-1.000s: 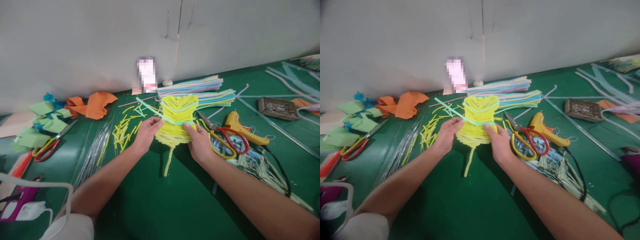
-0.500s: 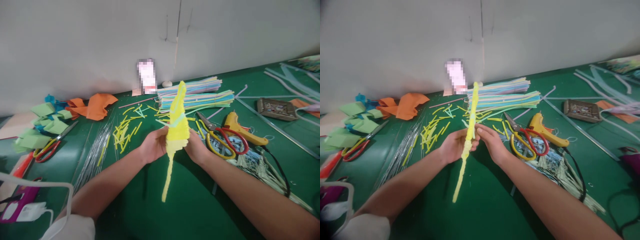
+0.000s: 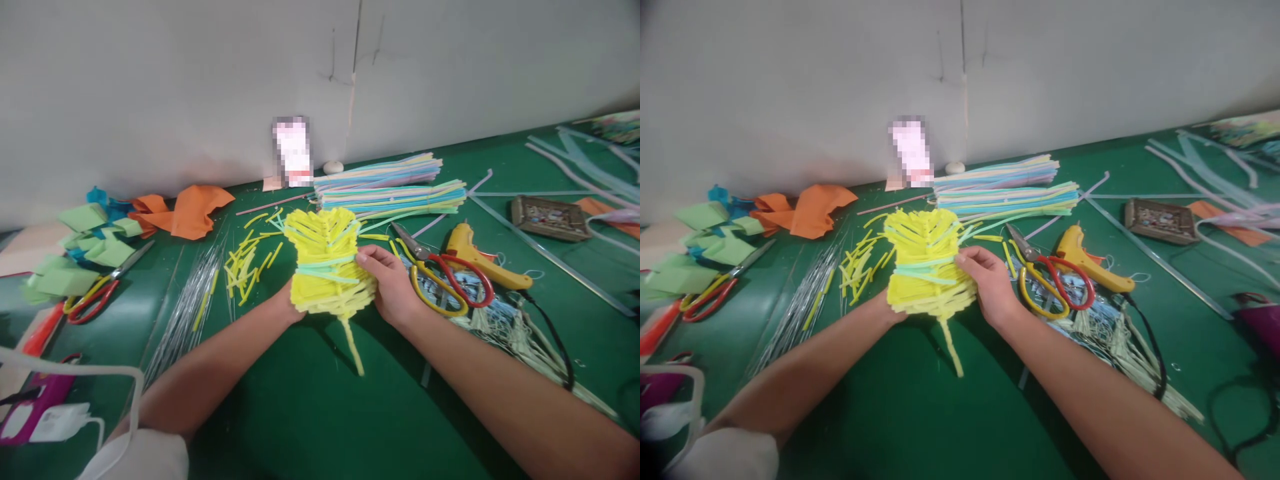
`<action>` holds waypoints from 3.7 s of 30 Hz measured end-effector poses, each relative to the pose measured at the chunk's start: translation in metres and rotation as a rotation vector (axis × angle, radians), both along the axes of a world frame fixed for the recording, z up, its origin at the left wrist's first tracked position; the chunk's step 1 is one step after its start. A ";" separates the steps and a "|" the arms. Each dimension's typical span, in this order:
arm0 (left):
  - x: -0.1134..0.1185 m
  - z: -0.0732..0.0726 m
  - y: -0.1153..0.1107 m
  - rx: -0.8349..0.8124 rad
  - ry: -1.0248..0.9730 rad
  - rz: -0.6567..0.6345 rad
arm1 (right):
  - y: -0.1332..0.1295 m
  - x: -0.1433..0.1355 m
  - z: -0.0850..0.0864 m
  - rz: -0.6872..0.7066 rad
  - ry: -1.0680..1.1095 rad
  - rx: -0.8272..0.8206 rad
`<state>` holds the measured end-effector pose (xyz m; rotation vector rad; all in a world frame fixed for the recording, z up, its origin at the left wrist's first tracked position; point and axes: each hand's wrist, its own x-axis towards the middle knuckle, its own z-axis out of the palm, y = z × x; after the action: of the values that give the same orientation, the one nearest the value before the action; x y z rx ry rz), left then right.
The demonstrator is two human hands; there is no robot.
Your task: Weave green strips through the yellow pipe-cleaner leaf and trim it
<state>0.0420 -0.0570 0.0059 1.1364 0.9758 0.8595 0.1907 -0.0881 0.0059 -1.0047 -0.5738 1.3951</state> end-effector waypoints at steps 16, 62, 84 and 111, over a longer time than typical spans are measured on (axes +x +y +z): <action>-0.033 0.015 0.013 0.763 0.701 -0.063 | -0.005 0.008 -0.002 -0.186 -1.084 0.205; -0.049 0.005 0.039 0.917 0.743 -0.259 | 0.001 0.010 -0.017 0.123 -1.515 0.264; -0.038 -0.004 0.035 1.092 0.929 -0.349 | 0.000 0.009 -0.014 0.177 -1.622 0.312; -0.039 0.014 0.025 1.039 1.202 -0.456 | -0.028 0.049 0.097 -0.219 -0.883 0.178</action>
<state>0.0029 -0.0322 0.0198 2.8181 1.0989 0.1680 0.2395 -0.1160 0.1024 -1.4733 -1.1651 0.6392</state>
